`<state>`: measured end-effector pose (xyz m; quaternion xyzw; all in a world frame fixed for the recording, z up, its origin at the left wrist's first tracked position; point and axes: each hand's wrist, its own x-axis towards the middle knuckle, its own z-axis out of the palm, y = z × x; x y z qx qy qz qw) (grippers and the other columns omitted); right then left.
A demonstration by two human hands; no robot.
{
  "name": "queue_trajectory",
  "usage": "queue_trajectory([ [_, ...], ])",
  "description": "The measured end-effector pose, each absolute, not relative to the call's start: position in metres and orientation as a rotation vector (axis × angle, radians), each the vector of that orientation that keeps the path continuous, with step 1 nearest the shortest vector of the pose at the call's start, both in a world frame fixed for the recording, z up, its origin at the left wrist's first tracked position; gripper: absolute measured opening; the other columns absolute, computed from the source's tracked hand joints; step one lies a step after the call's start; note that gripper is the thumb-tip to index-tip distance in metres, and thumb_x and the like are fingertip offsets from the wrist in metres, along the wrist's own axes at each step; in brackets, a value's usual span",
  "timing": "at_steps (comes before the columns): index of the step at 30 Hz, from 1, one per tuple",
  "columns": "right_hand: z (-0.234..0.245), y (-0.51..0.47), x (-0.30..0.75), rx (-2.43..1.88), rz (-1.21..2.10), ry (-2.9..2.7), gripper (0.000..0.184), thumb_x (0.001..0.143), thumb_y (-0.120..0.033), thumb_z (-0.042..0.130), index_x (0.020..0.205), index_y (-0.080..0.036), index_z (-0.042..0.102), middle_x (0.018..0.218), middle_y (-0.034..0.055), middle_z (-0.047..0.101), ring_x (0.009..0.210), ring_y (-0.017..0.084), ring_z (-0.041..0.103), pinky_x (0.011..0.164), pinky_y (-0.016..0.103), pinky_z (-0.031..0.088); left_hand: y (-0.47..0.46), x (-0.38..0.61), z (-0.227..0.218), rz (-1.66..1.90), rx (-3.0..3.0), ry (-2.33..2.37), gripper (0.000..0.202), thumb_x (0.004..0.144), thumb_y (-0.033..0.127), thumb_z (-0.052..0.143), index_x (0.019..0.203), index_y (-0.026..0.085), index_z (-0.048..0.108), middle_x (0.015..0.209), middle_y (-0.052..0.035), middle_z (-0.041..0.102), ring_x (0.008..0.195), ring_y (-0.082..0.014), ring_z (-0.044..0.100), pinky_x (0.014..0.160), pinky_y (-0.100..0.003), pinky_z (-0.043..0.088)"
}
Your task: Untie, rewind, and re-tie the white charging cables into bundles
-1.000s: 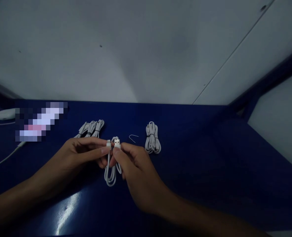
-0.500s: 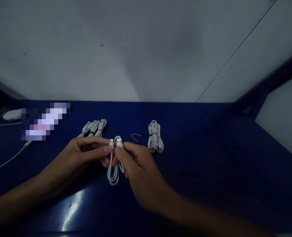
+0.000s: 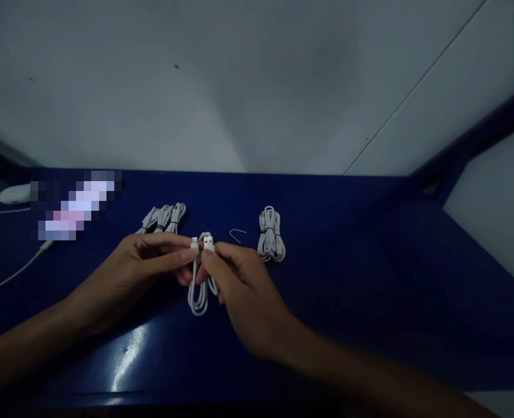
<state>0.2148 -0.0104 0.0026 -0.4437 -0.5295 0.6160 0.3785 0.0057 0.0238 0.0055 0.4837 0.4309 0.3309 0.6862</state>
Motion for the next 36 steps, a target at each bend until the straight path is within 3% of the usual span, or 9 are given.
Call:
queue_trajectory([
  [36,-0.0002,-0.0121,0.2147,-1.12,1.508,-1.389,0.04,0.114,-0.036,0.057,0.079,-0.021,0.068,0.064,-0.0048,0.052,0.058,0.011,0.047,0.054,0.025,0.037,0.0252,0.0067,0.0061,0.74,1.09,0.976,0.017,0.093,0.024,0.092,0.109,0.025,0.092,0.089,-0.0049,0.087,0.079,-0.0127,0.078,0.077,-0.019,0.064],
])
